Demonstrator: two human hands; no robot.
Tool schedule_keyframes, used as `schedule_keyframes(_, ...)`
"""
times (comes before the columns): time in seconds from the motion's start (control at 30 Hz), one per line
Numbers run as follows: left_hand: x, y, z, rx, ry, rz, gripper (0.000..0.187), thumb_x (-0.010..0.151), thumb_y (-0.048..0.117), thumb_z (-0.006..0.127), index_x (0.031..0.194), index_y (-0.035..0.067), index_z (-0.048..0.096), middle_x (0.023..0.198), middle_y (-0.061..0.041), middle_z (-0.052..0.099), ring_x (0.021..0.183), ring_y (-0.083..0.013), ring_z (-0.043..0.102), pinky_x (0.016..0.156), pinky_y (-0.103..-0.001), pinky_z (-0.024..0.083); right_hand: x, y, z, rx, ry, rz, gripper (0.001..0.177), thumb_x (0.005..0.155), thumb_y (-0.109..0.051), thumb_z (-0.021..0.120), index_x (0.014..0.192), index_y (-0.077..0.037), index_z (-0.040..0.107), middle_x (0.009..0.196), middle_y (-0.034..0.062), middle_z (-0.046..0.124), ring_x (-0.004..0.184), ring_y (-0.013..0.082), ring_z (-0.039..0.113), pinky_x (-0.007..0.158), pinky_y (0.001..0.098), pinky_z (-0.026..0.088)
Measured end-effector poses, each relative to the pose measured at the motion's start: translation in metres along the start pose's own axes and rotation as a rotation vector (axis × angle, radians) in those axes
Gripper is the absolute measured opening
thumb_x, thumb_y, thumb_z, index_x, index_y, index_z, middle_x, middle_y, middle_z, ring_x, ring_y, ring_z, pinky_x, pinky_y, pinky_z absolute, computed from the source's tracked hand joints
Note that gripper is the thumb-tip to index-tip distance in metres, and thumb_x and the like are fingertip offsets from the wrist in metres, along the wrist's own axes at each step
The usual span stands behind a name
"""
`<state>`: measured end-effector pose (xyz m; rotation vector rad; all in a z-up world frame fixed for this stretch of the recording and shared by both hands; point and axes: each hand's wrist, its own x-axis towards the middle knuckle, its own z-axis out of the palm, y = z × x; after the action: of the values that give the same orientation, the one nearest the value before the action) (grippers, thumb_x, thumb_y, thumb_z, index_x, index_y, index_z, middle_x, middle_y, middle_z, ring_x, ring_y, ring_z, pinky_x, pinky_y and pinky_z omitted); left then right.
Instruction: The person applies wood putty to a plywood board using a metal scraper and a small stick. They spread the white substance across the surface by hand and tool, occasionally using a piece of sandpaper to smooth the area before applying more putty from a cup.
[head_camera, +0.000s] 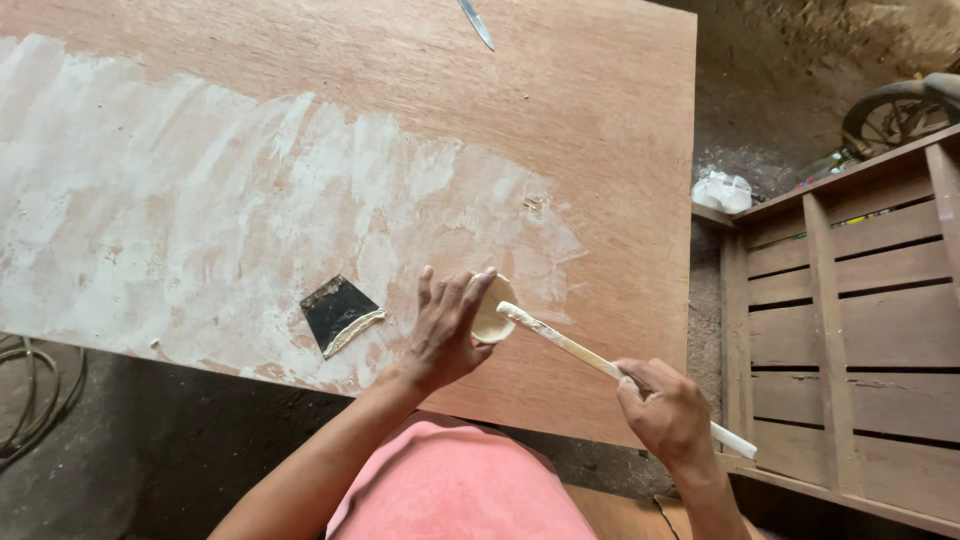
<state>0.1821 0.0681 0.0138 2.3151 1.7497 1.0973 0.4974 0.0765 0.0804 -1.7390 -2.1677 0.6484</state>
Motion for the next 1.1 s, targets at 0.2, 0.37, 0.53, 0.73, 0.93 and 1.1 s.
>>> schedule_keyframes(0.2, -0.026, -0.024, -0.006, 0.132, 0.033, -0.085, 0.126, 0.057, 0.027, 0.096, 0.157, 0.011, 0.021, 0.131, -0.023, 0.057, 0.121, -0.0376, 0.057, 0.116, -0.070, 0.021, -0.023, 0.025, 0.020, 0.058, 0.082, -0.045, 0.018, 0.089, -0.015, 0.067, 0.103, -0.011, 0.078, 0.078, 0.0072, 0.069, 0.059, 0.0191, 0.063, 0.052, 0.0363, 0.053)
schedule_keyframes(0.37, -0.030, -0.029, -0.023, 0.110, 0.084, -0.184, 0.127, 0.062, 0.029, 0.097, 0.159, 0.011, 0.017, 0.127, -0.020, 0.059, 0.119, -0.0350, 0.057, 0.116, -0.073, 0.021, -0.036, 0.049, 0.086, -0.039, 0.228, -0.158, 0.028, 0.087, -0.008, 0.070, 0.113, -0.013, 0.079, 0.086, 0.0102, 0.062, 0.077, 0.0266, 0.061, 0.067, 0.0408, 0.054)
schedule_keyframes(0.53, -0.021, -0.023, -0.025, 0.062, 0.092, -0.280, 0.126, 0.062, 0.029, 0.096, 0.159, 0.010, 0.018, 0.126, -0.021, 0.060, 0.120, -0.0380, 0.058, 0.113, -0.071, 0.024, -0.052, 0.085, 0.100, -0.139, 0.335, -0.294, 0.039, 0.087, 0.001, 0.068, 0.122, -0.012, 0.075, 0.092, 0.0092, 0.060, 0.089, 0.0277, 0.059, 0.079, 0.0396, 0.053)
schedule_keyframes(0.73, -0.019, -0.011, -0.020, -0.015, 0.074, -0.232, 0.125, 0.064, 0.029, 0.096, 0.159, 0.009, 0.018, 0.129, -0.022, 0.059, 0.118, -0.0383, 0.059, 0.116, -0.068, 0.025, -0.064, 0.110, 0.087, -0.077, 0.358, -0.200, 0.038, 0.086, -0.003, 0.073, 0.120, -0.019, 0.076, 0.090, 0.0063, 0.060, 0.086, 0.0253, 0.059, 0.077, 0.0387, 0.052)
schedule_keyframes(0.93, -0.022, -0.001, -0.013, -0.083, 0.059, -0.206, 0.126, 0.063, 0.029, 0.096, 0.159, 0.010, 0.019, 0.127, -0.020, 0.059, 0.118, -0.0372, 0.059, 0.118, -0.069, 0.026, -0.073, 0.112, 0.081, -0.122, 0.363, -0.128, 0.037, 0.086, -0.007, 0.074, 0.119, -0.023, 0.076, 0.084, 0.0054, 0.058, 0.080, 0.0223, 0.057, 0.069, 0.0378, 0.052)
schedule_keyframes(1.1, -0.014, 0.006, -0.005, -0.127, 0.070, -0.105, 0.125, 0.061, 0.027, 0.096, 0.159, 0.011, 0.020, 0.135, -0.021, 0.057, 0.124, -0.0380, 0.057, 0.117, -0.066, 0.028, -0.063, 0.129, 0.067, -0.195, 0.266, -0.024, 0.030, 0.093, -0.010, 0.072, 0.117, -0.027, 0.078, 0.080, 0.0032, 0.059, 0.064, 0.0175, 0.056, 0.050, 0.0320, 0.053)
